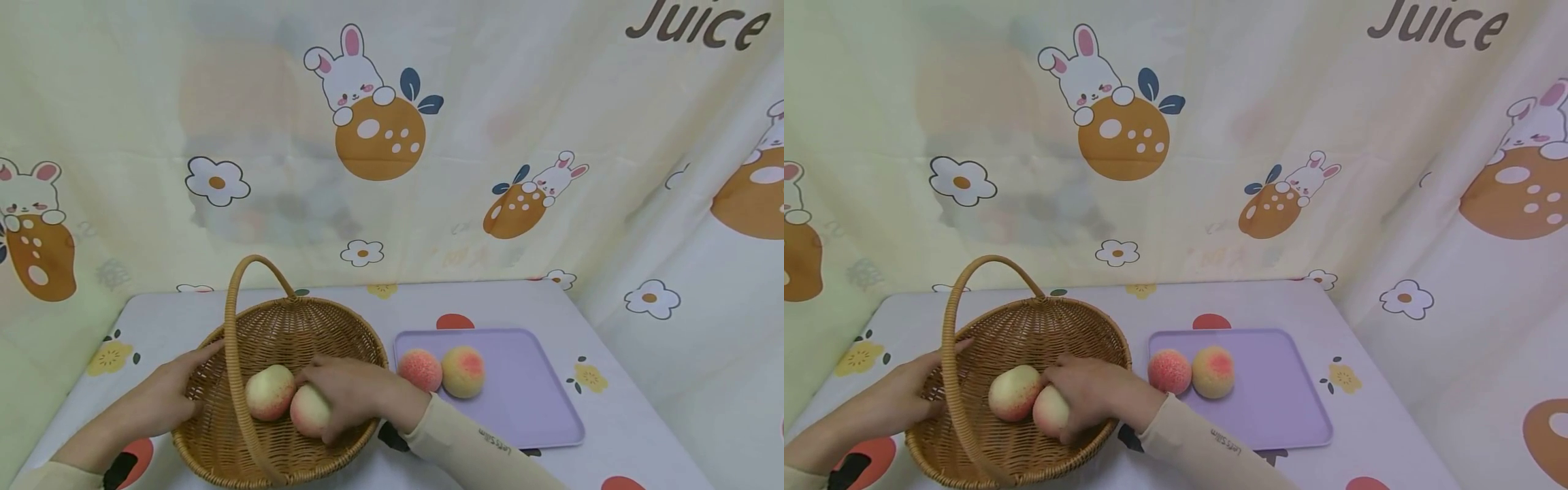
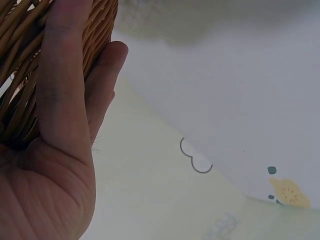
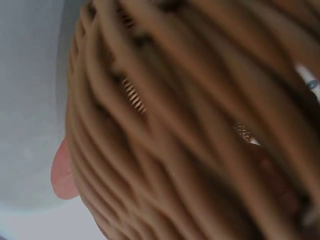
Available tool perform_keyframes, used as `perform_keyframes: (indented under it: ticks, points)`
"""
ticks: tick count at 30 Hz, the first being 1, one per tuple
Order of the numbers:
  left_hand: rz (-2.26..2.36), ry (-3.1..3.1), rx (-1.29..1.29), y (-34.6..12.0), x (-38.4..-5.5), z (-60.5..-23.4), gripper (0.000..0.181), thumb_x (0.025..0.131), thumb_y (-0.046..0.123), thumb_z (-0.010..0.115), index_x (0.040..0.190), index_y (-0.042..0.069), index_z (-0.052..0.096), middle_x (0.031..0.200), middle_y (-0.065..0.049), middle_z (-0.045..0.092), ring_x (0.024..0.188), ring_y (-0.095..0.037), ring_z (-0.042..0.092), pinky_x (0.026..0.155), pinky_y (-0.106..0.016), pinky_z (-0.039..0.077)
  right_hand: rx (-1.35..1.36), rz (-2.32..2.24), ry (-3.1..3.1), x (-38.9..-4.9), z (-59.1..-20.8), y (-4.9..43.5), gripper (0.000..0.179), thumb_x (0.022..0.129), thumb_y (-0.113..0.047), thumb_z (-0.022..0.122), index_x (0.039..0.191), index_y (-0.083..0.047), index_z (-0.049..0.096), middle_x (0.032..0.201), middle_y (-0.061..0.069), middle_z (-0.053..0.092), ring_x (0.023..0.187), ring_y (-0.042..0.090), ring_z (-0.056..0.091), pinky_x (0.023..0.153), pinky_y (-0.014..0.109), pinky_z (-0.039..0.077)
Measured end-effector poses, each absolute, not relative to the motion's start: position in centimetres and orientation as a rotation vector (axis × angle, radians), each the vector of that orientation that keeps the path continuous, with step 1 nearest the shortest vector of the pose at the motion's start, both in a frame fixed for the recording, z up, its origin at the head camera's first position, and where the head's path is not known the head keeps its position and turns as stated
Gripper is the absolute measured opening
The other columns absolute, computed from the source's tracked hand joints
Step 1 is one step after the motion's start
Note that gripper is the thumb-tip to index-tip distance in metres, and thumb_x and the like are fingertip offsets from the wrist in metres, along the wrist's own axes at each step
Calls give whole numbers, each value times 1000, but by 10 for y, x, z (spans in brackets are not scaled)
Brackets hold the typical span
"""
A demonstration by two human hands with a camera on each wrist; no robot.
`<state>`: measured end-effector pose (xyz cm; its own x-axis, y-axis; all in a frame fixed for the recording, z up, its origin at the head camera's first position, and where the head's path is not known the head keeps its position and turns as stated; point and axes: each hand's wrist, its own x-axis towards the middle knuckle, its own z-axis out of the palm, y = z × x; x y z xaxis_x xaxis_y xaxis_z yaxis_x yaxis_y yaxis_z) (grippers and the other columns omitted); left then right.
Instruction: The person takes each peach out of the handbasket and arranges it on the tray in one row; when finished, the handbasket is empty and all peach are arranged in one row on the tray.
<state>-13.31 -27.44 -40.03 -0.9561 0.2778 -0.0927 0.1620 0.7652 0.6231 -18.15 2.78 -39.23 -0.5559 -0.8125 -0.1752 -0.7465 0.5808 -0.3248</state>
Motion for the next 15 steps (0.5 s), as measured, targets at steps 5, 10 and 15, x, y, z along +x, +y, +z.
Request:
perform_keyframes:
  ticks: [5, 10, 15]
  points:
    - [948, 2793, 348, -273, -133, -400, 98, 66, -8, 72, 156, -3, 32, 148, -35, 41, 133, -54, 40, 95, -60, 45, -1348, -641, 2421, -185, -391, 33, 77, 64, -27, 88, 135, -19, 60, 117, -9, 49, 100, 1, 53, 83, 19, 47]
    - [952, 2791, 349, -274, -132, -401, 98, 66, -8, 72, 156, -4, 32, 148, -35, 40, 133, -54, 41, 94, -59, 46, -1334, -1096, 2261, -186, -384, 43, 75, 68, -18, 86, 133, -26, 50, 127, -11, 51, 109, 3, 56, 88, 24, 50]
    - [946, 2790, 348, -275, -133, -401, 99, 65, -8, 72, 155, -5, 32, 146, -36, 42, 132, -54, 42, 92, -58, 47, -1293, -1425, 2105, -187, -377, 56, 77, 70, -13, 88, 134, -25, 47, 129, -6, 57, 114, 10, 60, 94, 33, 52]
